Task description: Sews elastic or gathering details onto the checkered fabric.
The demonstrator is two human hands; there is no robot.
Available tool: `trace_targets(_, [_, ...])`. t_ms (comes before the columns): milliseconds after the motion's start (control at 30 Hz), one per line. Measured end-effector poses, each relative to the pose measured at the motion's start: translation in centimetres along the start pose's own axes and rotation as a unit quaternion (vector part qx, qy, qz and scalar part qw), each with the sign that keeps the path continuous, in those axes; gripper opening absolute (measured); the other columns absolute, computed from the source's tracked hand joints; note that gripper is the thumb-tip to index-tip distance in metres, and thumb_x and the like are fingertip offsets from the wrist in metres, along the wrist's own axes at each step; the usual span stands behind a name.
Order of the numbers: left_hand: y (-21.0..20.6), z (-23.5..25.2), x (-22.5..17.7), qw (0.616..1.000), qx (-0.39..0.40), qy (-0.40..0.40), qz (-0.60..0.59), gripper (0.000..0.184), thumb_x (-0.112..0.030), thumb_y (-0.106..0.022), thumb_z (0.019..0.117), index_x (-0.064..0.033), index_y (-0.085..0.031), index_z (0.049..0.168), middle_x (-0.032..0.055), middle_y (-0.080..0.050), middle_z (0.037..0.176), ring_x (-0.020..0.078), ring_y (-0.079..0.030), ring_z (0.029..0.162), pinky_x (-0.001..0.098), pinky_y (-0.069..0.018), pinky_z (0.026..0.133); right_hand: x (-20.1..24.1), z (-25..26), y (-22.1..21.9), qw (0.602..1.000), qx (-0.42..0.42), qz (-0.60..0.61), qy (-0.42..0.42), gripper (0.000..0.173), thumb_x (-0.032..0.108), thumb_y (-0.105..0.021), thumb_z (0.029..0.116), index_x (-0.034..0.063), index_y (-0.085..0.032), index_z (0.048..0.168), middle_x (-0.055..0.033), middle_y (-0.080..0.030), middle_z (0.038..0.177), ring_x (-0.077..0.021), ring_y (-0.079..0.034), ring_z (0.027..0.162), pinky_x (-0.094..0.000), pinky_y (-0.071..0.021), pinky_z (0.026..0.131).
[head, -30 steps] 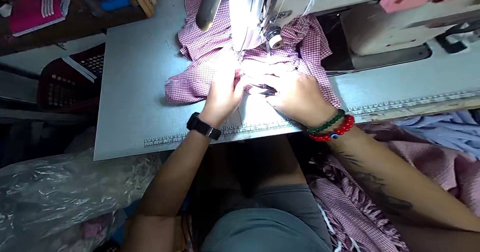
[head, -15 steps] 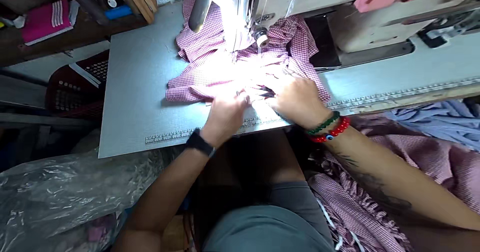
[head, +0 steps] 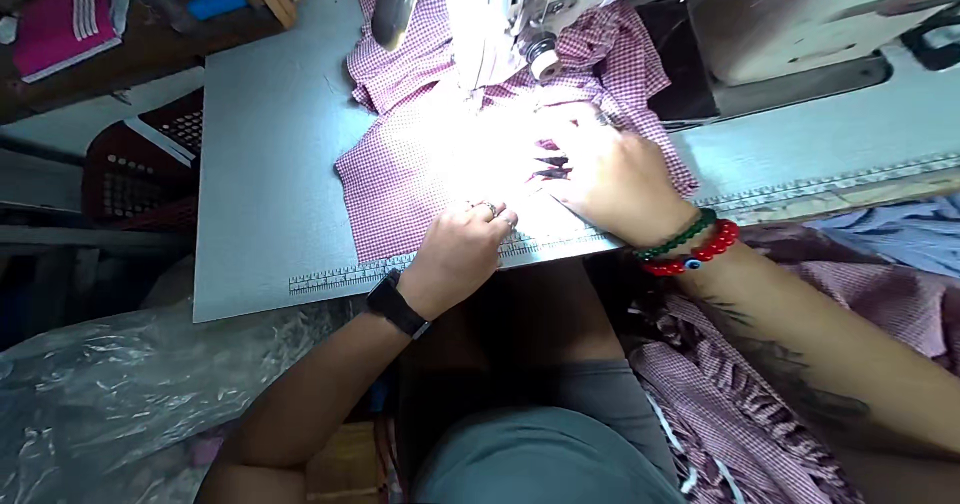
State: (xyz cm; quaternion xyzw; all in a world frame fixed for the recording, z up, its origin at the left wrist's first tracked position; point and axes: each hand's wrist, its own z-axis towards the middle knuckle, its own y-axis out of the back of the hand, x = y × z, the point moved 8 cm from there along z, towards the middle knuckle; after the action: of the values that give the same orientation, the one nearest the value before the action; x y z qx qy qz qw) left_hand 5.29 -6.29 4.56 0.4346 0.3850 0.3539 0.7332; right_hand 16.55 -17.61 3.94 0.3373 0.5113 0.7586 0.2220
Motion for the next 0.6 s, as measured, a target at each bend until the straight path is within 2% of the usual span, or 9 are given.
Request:
trace_targets(33, [0.0,0.2,0.2,1.0,0.003,0.005,0.002,0.021,-0.002,-0.062,0.092,-0.0028,-0.076,0.107,0.0133,-0.074,0.106,0.0268,-0.072,0.094,0.0411,-0.0576,0.079,-0.1,0.3,-0.1,1.0,0.005,-0.002,-0.004,0.058,0.022,-0.077,0.0856,0.0081,-0.061,0.139,-0.0268,-0.06,0.128,-0.0473,-0.067,0.085,-0.0633,-0.0517,0.063])
trace_targets(67, [0.0,0.4,0.6,1.0,0.008,0.012,0.001,0.021,-0.002,-0.061,0.093,-0.0033,-0.076,0.108,0.0133,-0.074,0.106,0.0271,-0.071,0.09,0.0415,-0.057,0.074,-0.3,0.7,-0.1,1.0,0.005,-0.001,-0.006,0.057,0.022,-0.076,0.0859,0.0105,-0.061,0.139,-0.0264,-0.061,0.127,-0.0477,-0.067,0.086,-0.0636,-0.0512,0.063])
trace_targets(100, [0.0,0.5,1.0,1.0,0.009,0.017,-0.002,0.021,-0.003,-0.061,0.0941,-0.0038,-0.076,0.11,0.0135,-0.073,0.105,0.0277,-0.071,0.088,0.0421,-0.0568,0.073,-0.4,1.0,-0.1,1.0,-0.003,0.008,-0.003,0.048,0.023,-0.073,0.0882,0.0128,-0.065,0.134,-0.0238,-0.063,0.128,-0.0467,-0.068,0.089,-0.0638,-0.0511,0.064])
trace_targets(167, [-0.1,0.9,1.7,1.0,0.003,0.02,-0.009,0.022,-0.004,-0.061,0.0948,-0.0046,-0.076,0.111,0.0141,-0.074,0.103,0.0287,-0.071,0.086,0.0429,-0.0566,0.072,-0.7,1.4,-0.1,1.0,-0.015,0.025,0.001,0.036,0.026,-0.068,0.0929,0.0163,-0.071,0.128,-0.018,-0.066,0.131,-0.0441,-0.07,0.096,-0.0648,-0.0525,0.07])
trace_targets(267, [-0.1,1.5,2.8,1.0,-0.011,0.018,-0.002,0.024,-0.006,-0.061,0.0949,-0.0058,-0.077,0.112,0.014,-0.074,0.098,0.0279,-0.07,0.084,0.0422,-0.0532,0.073,-0.8,2.3,-0.3,1.0,-0.003,0.021,-0.001,0.036,0.029,-0.066,0.0947,0.0176,-0.07,0.129,-0.0202,-0.064,0.132,-0.0465,-0.069,0.098,-0.0668,-0.0505,0.07])
trace_targets(333, [0.0,2.0,3.4,1.0,-0.022,0.009,0.0,0.022,-0.007,-0.062,0.0946,-0.0045,-0.077,0.111,0.0146,-0.073,0.095,0.0281,-0.069,0.083,0.0414,-0.0539,0.073,-1.0,3.0,-0.3,1.0,0.0,0.016,-0.004,0.033,0.024,-0.065,0.0954,0.0173,-0.07,0.127,-0.0184,-0.064,0.132,-0.0451,-0.068,0.101,-0.0663,-0.0511,0.073])
trace_targets(433, [-0.1,3.0,4.3,1.0,-0.018,0.003,0.0,0.021,-0.007,-0.06,0.0969,-0.0027,-0.076,0.11,0.0152,-0.072,0.098,0.028,-0.068,0.089,0.0416,-0.052,0.081,-1.4,4.4,-0.4,0.999,0.015,-0.005,-0.033,0.034,0.022,-0.062,0.0953,0.0178,-0.071,0.127,-0.0194,-0.066,0.128,-0.0453,-0.067,0.105,-0.0663,-0.0507,0.076])
trace_targets(500, [0.0,3.5,5.0,1.0,-0.031,0.002,-0.002,0.017,-0.007,-0.061,0.0974,-0.0014,-0.075,0.104,0.014,-0.069,0.094,0.0269,-0.066,0.088,0.0398,-0.0531,0.08,-1.7,5.3,-0.6,0.999,0.026,0.0,-0.047,0.034,0.023,-0.06,0.0968,0.0193,-0.071,0.128,-0.0195,-0.066,0.127,-0.0452,-0.067,0.107,-0.0667,-0.0504,0.077])
trace_targets(600, [0.2,4.2,6.1,0.997,-0.069,-0.006,-0.02,0.015,-0.005,-0.061,0.097,-0.0005,-0.075,0.1,0.0164,-0.073,0.103,0.0288,-0.069,0.102,0.0409,-0.0544,0.092,-2.3,6.6,-0.9,0.999,0.004,0.006,-0.034,0.03,0.029,-0.058,0.0984,0.0191,-0.072,0.123,-0.0241,-0.07,0.115,-0.0483,-0.068,0.1,-0.0681,-0.0495,0.073])
